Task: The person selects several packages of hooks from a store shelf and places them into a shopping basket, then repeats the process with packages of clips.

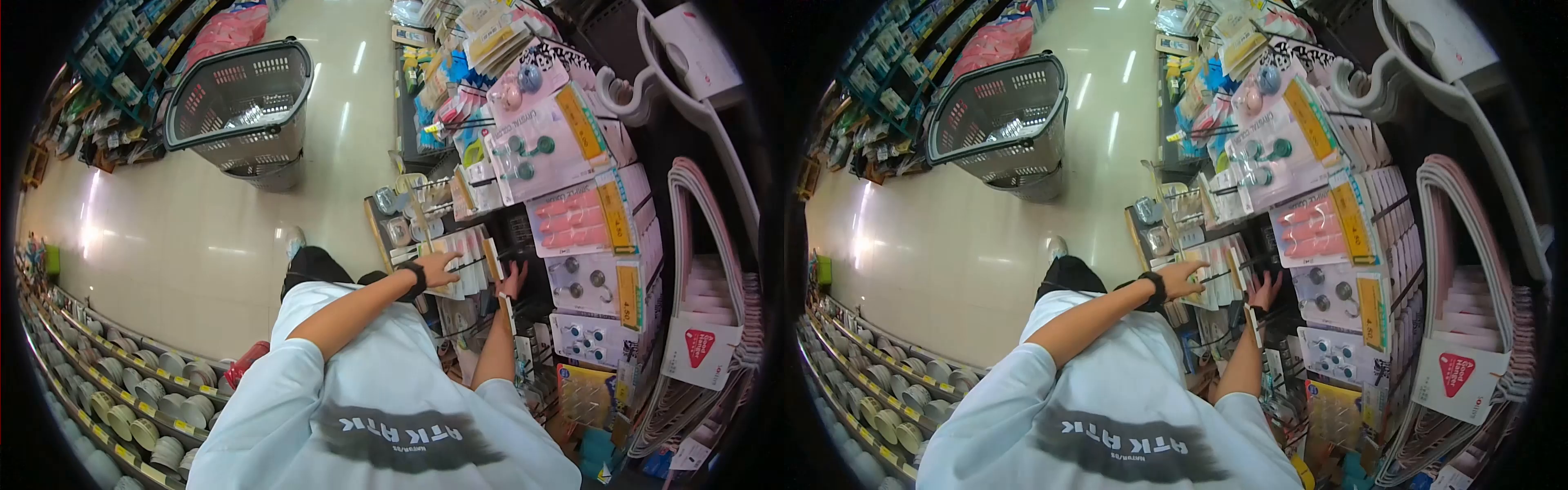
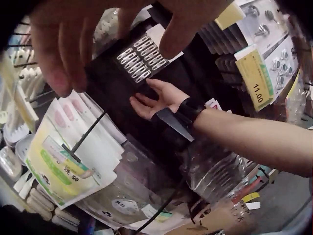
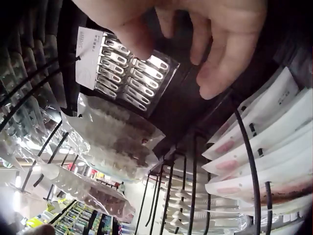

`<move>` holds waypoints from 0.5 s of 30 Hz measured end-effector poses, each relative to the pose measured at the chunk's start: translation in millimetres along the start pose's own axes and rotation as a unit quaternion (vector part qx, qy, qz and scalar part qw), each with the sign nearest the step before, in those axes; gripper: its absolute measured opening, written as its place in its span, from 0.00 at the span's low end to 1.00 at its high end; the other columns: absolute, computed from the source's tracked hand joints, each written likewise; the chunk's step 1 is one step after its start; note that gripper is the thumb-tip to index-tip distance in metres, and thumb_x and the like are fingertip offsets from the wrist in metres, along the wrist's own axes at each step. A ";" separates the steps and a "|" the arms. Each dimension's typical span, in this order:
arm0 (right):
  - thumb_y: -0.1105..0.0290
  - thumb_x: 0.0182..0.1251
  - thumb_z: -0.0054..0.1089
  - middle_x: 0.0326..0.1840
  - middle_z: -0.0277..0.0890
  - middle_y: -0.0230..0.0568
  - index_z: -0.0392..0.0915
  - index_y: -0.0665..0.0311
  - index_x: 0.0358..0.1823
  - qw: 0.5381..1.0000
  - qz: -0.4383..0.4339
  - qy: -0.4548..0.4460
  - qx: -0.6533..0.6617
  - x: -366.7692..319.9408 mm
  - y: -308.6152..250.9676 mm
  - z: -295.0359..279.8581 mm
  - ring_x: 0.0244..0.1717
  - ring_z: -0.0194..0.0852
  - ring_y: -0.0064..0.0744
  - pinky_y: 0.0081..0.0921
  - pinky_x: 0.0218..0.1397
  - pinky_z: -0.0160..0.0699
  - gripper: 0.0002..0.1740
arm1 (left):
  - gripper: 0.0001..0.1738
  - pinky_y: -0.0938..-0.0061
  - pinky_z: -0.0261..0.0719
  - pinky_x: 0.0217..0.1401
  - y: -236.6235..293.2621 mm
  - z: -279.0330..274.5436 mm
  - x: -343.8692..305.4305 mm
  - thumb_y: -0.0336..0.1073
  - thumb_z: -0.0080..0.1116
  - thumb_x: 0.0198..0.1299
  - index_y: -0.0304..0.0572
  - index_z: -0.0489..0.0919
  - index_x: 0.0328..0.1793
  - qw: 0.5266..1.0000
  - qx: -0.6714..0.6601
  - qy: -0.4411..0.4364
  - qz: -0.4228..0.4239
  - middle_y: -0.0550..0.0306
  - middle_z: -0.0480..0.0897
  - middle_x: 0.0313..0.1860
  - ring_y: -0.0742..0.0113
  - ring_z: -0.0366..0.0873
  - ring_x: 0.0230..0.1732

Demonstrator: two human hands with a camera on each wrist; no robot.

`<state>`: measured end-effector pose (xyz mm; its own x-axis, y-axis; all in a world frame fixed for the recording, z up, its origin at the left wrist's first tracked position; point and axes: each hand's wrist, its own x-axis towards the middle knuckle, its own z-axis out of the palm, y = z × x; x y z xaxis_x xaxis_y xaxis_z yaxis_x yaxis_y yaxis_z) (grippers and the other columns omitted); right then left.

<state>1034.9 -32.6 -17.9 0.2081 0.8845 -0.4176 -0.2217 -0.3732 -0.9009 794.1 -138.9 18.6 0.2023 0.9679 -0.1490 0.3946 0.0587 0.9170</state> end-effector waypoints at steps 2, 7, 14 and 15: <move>0.65 0.55 0.53 0.61 0.54 0.41 0.45 0.41 0.65 1.000 -0.014 -0.006 0.002 14.0 0.5 -2.3 0.55 0.60 0.43 0.47 0.49 0.64 0.37 | 0.36 0.61 0.66 0.53 8.5 6.1 12.9 0.48 0.52 0.47 0.48 0.57 0.63 0.999 0.031 0.003 -0.019 0.33 0.67 0.51 0.41 0.67 0.50; 0.70 0.52 0.58 0.54 0.59 0.38 0.48 0.42 0.64 0.999 -0.038 -0.007 -0.017 39.1 -5.6 -3.6 0.52 0.60 0.36 0.40 0.46 0.68 0.39 | 0.40 0.61 0.66 0.53 15.7 16.1 32.5 0.51 0.54 0.45 0.49 0.54 0.65 0.997 0.039 0.067 0.003 0.34 0.67 0.50 0.40 0.67 0.50; 0.74 0.53 0.52 0.46 0.61 0.37 0.58 0.57 0.48 0.993 -0.080 -0.035 -0.083 64.1 -5.6 -6.0 0.45 0.61 0.30 0.32 0.44 0.72 0.20 | 0.41 0.61 0.67 0.52 27.4 17.2 32.7 0.53 0.53 0.44 0.46 0.55 0.64 0.996 0.043 0.068 -0.035 0.33 0.66 0.51 0.40 0.67 0.50; 0.74 0.53 0.52 0.46 0.61 0.37 0.58 0.57 0.48 0.993 -0.081 -0.040 -0.082 63.3 -5.5 -4.6 0.45 0.61 0.30 0.32 0.44 0.72 0.20 | 0.41 0.61 0.67 0.52 29.2 16.6 30.6 0.53 0.54 0.44 0.46 0.55 0.64 0.996 0.043 0.062 -0.040 0.33 0.66 0.51 0.39 0.67 0.50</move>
<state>1053.6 24.2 -39.9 0.1497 0.9535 -0.2616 -0.0315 -0.2599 -0.9651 826.7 -111.5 34.7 0.0568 0.9839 -0.1695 0.4809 0.1218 0.8683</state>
